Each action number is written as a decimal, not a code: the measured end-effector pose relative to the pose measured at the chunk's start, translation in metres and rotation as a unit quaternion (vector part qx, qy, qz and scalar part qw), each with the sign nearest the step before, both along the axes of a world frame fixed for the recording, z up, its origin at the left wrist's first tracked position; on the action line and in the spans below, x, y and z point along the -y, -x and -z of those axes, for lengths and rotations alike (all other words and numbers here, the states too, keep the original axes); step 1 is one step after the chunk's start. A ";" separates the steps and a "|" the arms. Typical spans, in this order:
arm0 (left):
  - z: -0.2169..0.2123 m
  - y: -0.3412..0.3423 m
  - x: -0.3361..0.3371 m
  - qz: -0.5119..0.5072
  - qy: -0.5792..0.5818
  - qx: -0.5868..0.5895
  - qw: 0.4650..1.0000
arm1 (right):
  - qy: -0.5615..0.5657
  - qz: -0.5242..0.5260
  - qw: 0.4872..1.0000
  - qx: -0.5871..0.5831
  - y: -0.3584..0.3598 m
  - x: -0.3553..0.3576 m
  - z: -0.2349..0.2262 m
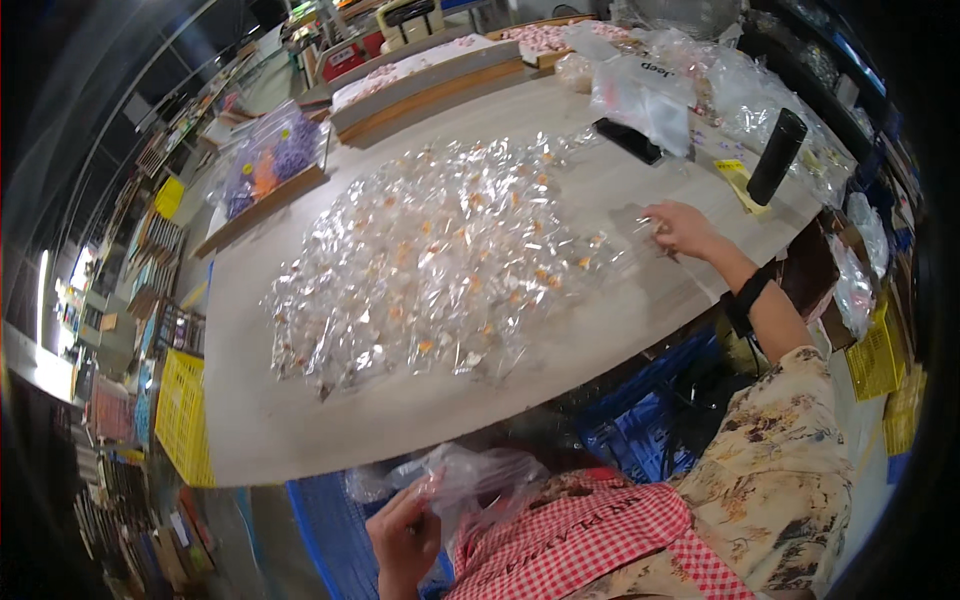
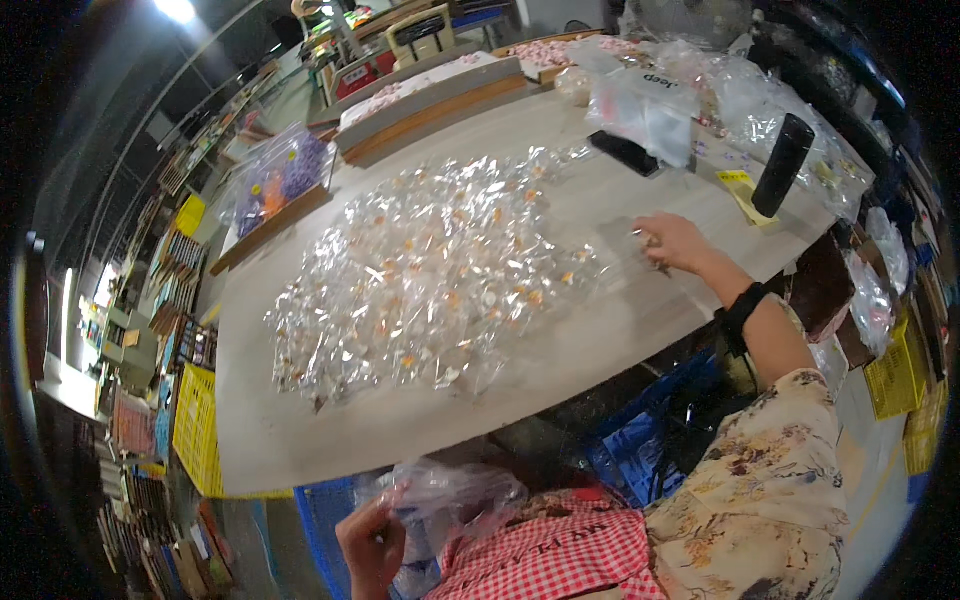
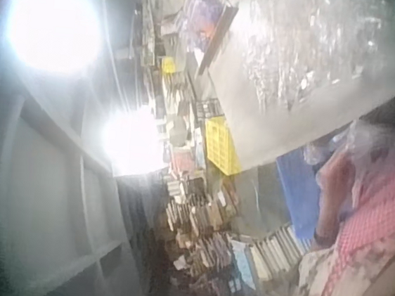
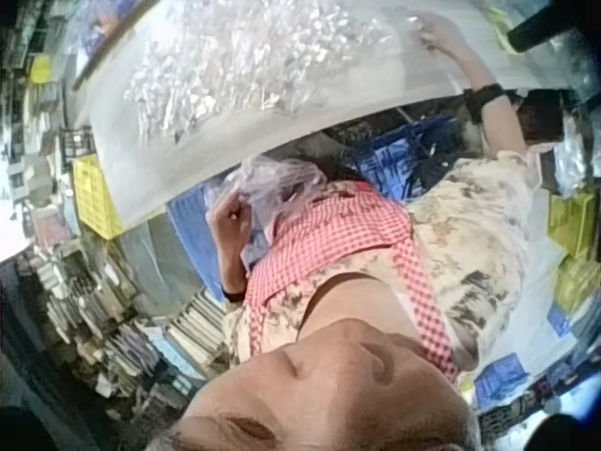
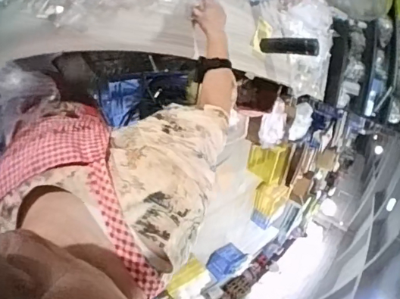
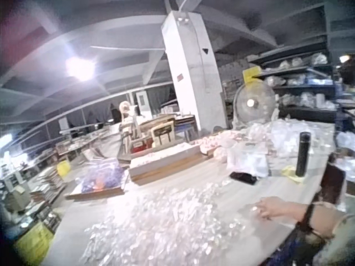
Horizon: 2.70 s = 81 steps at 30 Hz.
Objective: Sorting and packing small plastic parts from a table into plastic bags.
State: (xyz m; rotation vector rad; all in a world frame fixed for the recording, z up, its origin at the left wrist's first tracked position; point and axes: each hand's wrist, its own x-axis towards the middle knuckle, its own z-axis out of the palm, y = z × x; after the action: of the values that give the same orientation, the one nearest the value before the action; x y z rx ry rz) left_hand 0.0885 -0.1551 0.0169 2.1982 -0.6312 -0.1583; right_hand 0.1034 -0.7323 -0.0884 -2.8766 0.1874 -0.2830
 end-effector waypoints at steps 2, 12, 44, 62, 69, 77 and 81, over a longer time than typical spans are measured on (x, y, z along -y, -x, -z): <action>0.002 0.000 -0.003 -0.018 0.016 -0.041 0.999 | 0.026 -0.038 0.996 0.079 0.008 -0.007 -0.002; 0.000 -0.001 0.015 0.101 0.004 -0.046 0.994 | -0.514 -0.427 0.716 -0.203 0.043 -0.317 -0.094; 0.026 0.054 -0.049 -0.013 0.315 -0.124 0.941 | 0.120 -0.075 0.989 -0.052 -0.067 -0.170 -0.039; 0.018 0.024 -0.042 -0.068 0.214 -0.209 0.952 | -0.217 0.155 0.950 0.162 0.046 -0.031 -0.003; -0.002 0.028 -0.027 -0.085 0.170 -0.230 0.954 | 0.022 0.108 0.991 0.070 0.053 -0.026 0.000; -0.001 0.028 -0.023 -0.065 0.201 -0.245 0.946 | -0.086 0.308 0.939 0.125 -0.023 -0.055 -0.024; -0.003 0.026 -0.023 -0.061 0.191 -0.250 0.947 | 0.062 0.293 0.949 0.097 -0.046 -0.113 -0.002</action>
State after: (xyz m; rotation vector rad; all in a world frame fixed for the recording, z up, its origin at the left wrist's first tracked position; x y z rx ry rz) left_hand 0.0630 -0.1326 0.0203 1.7192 -0.2131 -0.4713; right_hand 0.1497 -0.6194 -0.0860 -2.8151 1.0216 -0.7006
